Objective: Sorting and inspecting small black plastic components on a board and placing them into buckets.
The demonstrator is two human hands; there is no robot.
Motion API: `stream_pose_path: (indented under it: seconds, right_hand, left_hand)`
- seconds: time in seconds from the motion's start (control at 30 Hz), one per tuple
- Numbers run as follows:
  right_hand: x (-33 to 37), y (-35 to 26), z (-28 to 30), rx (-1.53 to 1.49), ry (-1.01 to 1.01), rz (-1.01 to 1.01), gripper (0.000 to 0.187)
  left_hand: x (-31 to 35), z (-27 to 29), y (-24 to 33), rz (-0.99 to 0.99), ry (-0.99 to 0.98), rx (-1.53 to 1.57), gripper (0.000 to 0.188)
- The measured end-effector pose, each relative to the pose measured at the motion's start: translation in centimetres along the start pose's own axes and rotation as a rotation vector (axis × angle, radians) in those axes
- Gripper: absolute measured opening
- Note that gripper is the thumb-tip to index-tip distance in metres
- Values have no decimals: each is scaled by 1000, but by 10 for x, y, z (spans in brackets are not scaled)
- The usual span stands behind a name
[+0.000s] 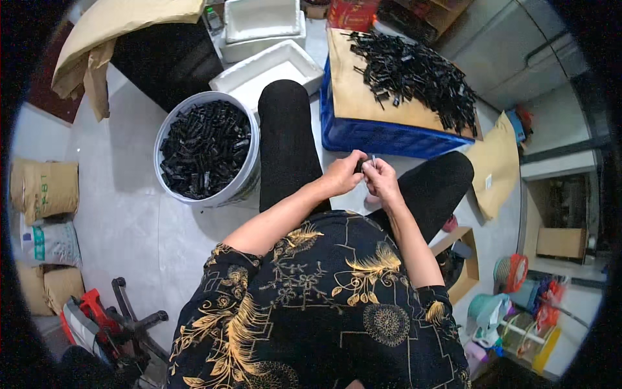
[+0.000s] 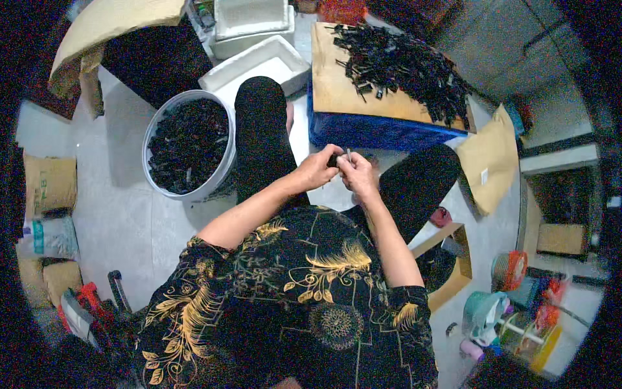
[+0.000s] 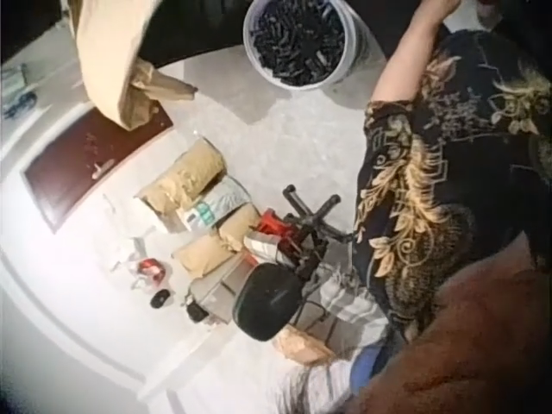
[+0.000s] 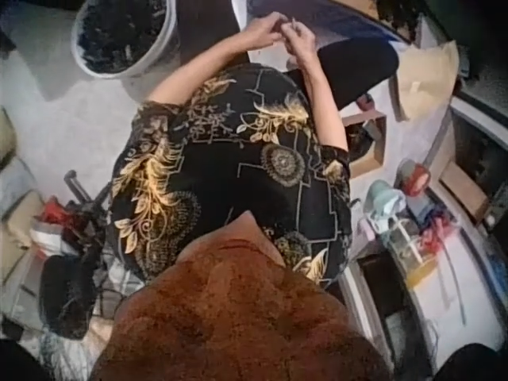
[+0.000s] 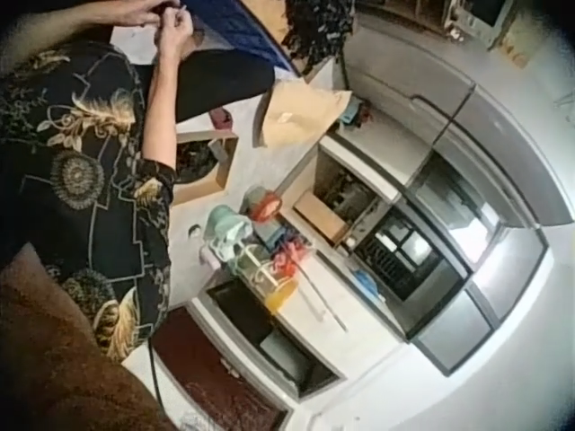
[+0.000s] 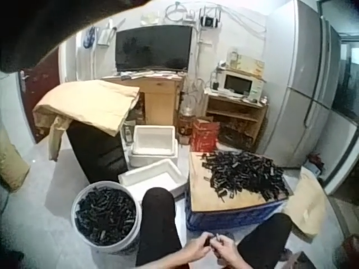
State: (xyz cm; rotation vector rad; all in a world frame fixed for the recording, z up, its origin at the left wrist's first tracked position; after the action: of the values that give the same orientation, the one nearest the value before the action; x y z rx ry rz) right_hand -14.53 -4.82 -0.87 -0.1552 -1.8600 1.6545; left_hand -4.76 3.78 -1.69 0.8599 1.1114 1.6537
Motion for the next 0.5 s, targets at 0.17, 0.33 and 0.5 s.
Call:
stream_pose_path:
  seconds: [0.17,0.33,0.5]
  right_hand:
    - [0,20,7,257,59,71,16]
    - [4,25,8,235,147,157,18]
    - [-9,41,9,57,32,2,16]
  left_hand:
    - [7,-9,-3,-93,9,-131,39]
    - [-6,-29,-23,-166,71,-151,39]
    - [1,-20,-17,55,14,-139,25]
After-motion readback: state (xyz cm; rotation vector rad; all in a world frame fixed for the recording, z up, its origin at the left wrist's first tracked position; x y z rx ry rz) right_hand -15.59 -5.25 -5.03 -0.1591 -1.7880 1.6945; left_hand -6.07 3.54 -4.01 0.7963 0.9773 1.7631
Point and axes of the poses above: each hand's wrist, its own x-axis away from the middle knuckle, its own z-axis out of the back of the hand, y = z × x, the point moved 4 cm from there along -x, towards the middle knuckle, and after that the axes turned 5 degrees about -y, right-handed, at the moved point
